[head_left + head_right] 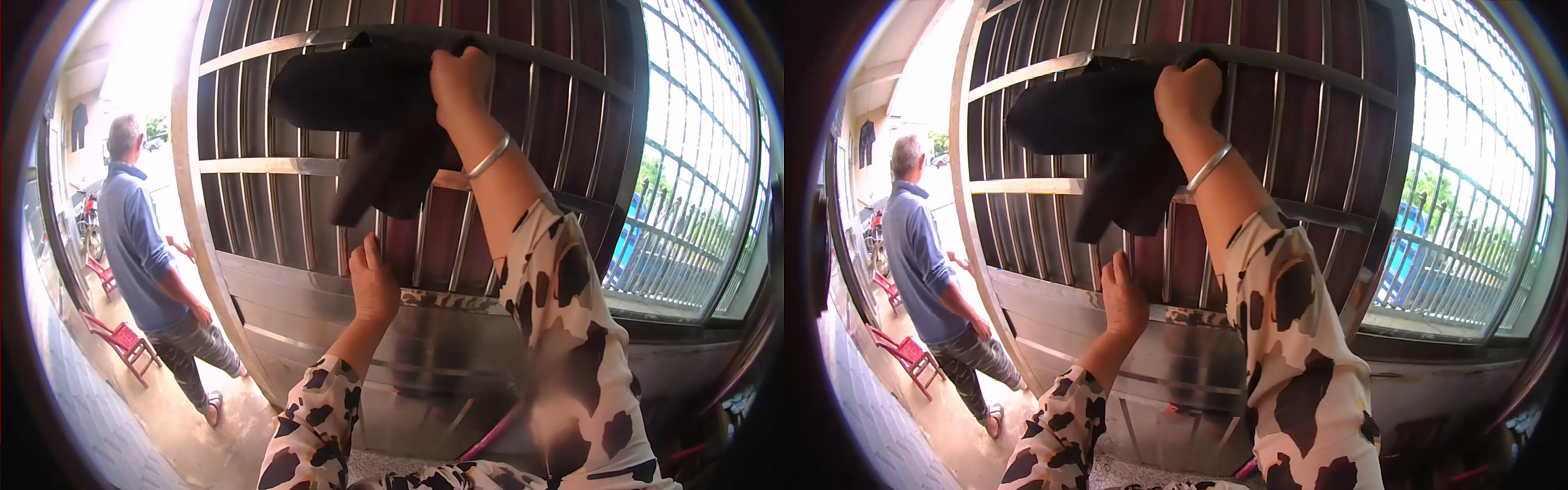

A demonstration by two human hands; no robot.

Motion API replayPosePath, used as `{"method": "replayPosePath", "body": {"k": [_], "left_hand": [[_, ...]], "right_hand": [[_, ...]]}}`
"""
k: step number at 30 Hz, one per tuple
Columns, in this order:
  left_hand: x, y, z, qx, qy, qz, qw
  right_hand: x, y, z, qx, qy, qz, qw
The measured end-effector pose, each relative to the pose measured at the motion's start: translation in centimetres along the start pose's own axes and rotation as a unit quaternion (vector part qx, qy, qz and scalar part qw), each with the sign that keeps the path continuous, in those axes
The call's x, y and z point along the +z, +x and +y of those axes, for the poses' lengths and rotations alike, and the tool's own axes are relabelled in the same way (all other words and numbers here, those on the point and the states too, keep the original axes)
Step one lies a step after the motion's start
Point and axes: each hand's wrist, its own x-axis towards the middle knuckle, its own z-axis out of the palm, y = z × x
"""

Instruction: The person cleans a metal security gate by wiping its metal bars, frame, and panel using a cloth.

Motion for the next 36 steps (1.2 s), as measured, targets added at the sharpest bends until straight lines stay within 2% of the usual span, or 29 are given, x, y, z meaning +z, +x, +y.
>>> {"method": "replayPosePath", "body": {"k": [1, 3, 4, 5, 7, 8, 9, 11, 12, 13, 15, 16, 17, 19, 20, 21, 23, 24, 26, 28, 30, 32, 34, 35, 36], "left_hand": [[0.0, -0.1, 0.0, -0.002, 0.001, 0.000, 1.000], [0.0, 0.1, 0.1, 0.023, 0.005, 0.025, 0.999], [0.1, 0.0, 0.0, 0.022, 0.005, 0.024, 0.999], [0.2, 0.1, 0.0, 0.012, 0.016, 0.024, 1.000], [0.2, -0.1, 0.2, 0.005, 0.024, 0.020, 0.999], [0.0, -0.1, 0.2, 0.012, 0.022, 0.023, 0.999], [-0.1, 0.0, 0.2, 0.019, 0.021, 0.027, 0.999], [-0.2, -0.1, 0.3, -0.001, 0.008, 0.007, 1.000], [-0.3, 0.0, 0.3, 0.003, 0.015, 0.007, 1.000], [-0.4, 0.0, 0.4, 0.006, 0.021, 0.010, 1.000], [0.1, -0.2, -0.3, 0.030, 0.022, 0.028, 0.999], [0.2, -0.2, -0.5, 0.053, 0.023, 0.043, 0.997], [0.2, -0.3, -0.6, 0.055, 0.026, 0.043, 0.997], [0.1, -0.2, -0.4, 0.024, 0.013, 0.021, 0.999], [0.0, -0.2, -0.6, 0.024, 0.015, 0.022, 0.999], [0.0, -0.1, -0.7, 0.029, 0.022, 0.010, 0.999], [-0.3, -0.3, -0.8, 0.030, 0.028, -0.004, 0.999], [-0.6, -0.1, -0.8, 0.063, 0.042, -0.013, 0.997], [-0.7, -0.1, -0.5, 0.093, 0.056, -0.025, 0.994], [-0.5, 0.1, 0.0, -0.001, -0.026, 0.014, 1.000], [-0.9, 0.4, 0.3, -0.020, -0.036, -0.008, 0.999], [-2.1, 0.7, 0.6, -0.036, -0.049, -0.032, 0.998], [-4.0, 0.7, 1.8, -0.016, -0.028, 0.006, 0.999], [-4.9, 1.0, 3.0, -0.011, -0.025, 0.007, 1.000], [-6.0, 1.4, 4.8, -0.071, -0.210, -0.044, 0.974]], "right_hand": [[0.1, 0.1, 0.5, 0.001, 0.000, -0.002, 1.000], [-0.8, 0.9, 1.2, -0.139, -0.138, -0.059, 0.979], [-1.8, 1.3, 1.1, -0.148, -0.149, -0.110, 0.971], [-3.0, 1.5, 1.0, -0.147, -0.152, -0.110, 0.971], [-5.9, 0.9, -0.5, -0.083, -0.178, -0.267, 0.944], [-6.9, 0.3, -1.4, -0.091, -0.258, -0.307, 0.912], [-7.6, 0.2, -1.2, -0.092, -0.257, -0.306, 0.912], [-8.5, -0.3, -0.3, -0.132, -0.375, -0.449, 0.801], [-8.6, -0.9, -0.1, -0.134, -0.317, -0.418, 0.841], [-8.6, -1.1, -0.2, -0.133, -0.316, -0.418, 0.841], [-8.0, -1.2, -0.8, -0.065, -0.238, -0.291, 0.924], [-7.1, -0.1, -0.2, -0.090, -0.222, -0.247, 0.939], [-5.9, 1.1, 0.4, -0.090, -0.219, -0.246, 0.940], [-3.2, 1.8, 0.5, -0.110, -0.178, -0.173, 0.962], [-2.4, 1.0, 0.4, -0.151, -0.253, -0.157, 0.943], [-2.6, 0.6, 0.8, -0.151, -0.252, -0.159, 0.943], [-4.0, 0.0, 1.6, -0.222, -0.242, -0.175, 0.928], [-5.7, -1.0, -0.4, -0.131, -0.281, -0.270, 0.912], [-7.9, -2.5, 0.2, -0.132, -0.329, -0.367, 0.860], [-10.3, -4.4, 1.1, -0.169, -0.353, -0.475, 0.788], [-12.4, -6.6, 1.0, -0.110, -0.263, -0.446, 0.848], [-14.1, -8.3, 1.6, -0.099, -0.223, -0.465, 0.851], [-15.2, -9.6, 1.8, -0.092, -0.183, -0.482, 0.852], [-15.6, -10.2, 1.7, -0.047, -0.135, -0.475, 0.869], [-15.9, -10.5, 1.7, -0.002, -0.085, -0.467, 0.880]]}}
